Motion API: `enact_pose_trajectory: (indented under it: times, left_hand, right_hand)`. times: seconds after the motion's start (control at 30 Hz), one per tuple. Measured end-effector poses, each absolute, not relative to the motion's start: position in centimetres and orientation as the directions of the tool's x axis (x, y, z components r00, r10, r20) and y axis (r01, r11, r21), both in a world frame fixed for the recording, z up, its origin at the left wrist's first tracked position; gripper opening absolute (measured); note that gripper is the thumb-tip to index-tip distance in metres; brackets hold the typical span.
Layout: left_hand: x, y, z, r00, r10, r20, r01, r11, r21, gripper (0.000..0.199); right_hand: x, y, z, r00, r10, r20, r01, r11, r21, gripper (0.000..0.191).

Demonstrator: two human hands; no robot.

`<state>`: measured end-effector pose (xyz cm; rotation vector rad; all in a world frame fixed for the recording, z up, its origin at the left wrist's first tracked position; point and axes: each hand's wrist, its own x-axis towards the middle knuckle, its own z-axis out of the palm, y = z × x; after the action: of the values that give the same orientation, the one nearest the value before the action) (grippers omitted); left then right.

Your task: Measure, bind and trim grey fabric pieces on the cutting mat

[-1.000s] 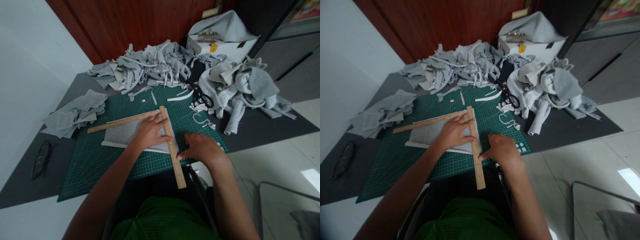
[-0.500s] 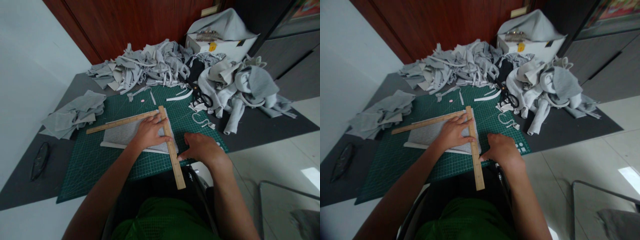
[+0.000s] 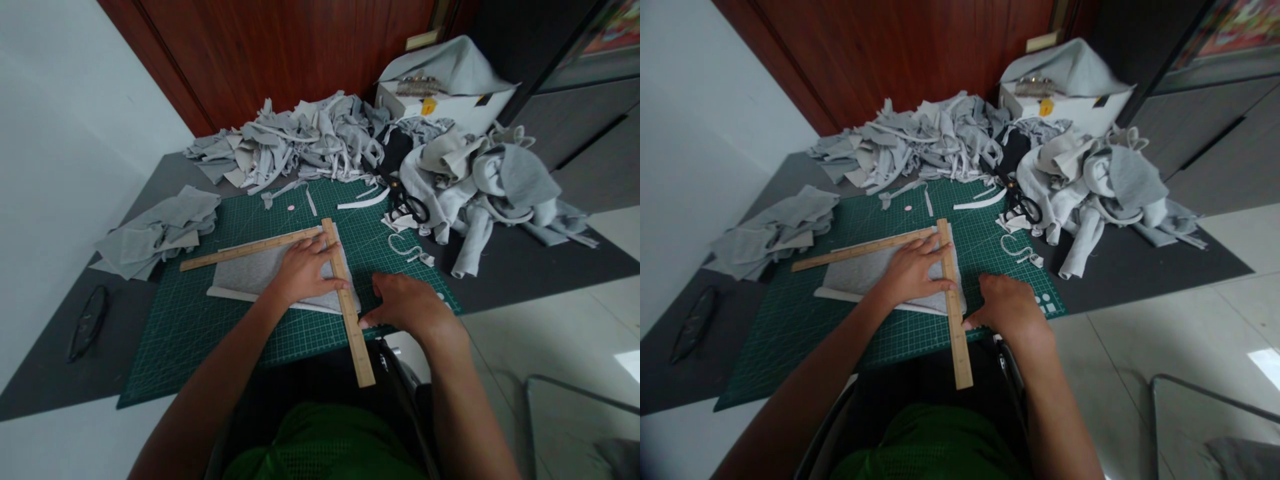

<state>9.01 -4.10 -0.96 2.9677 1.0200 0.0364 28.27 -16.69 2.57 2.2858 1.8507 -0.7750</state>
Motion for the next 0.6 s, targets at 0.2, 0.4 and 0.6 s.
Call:
enact_pose_trajectory:
  times: [0.2,0.4,0.6]
  left_hand:
    - [8.9,-4.1,-1.1,0.788,0.615,0.030,0.615,-0.788,0.012,0.097]
    - [8.9,-4.0,-1.2,0.789,0.611,0.065,0.609,-0.792,0.053,0.101]
    - [8.7,-4.0,-1.5,0.790,0.600,0.126,0.592,-0.800,0.097,0.099]
  right_hand:
    - [28.4,-16.9,2.3,0.097,0.901,-0.423,0.932,-0.230,-0.278,0.045]
    - [30.7,-17.6,1.5,-0.086,0.907,-0.412,0.828,-0.165,-0.536,0.031]
    - [32.0,-17.6,0.9,-0.271,0.917,-0.293,0.640,-0.056,-0.767,0.025]
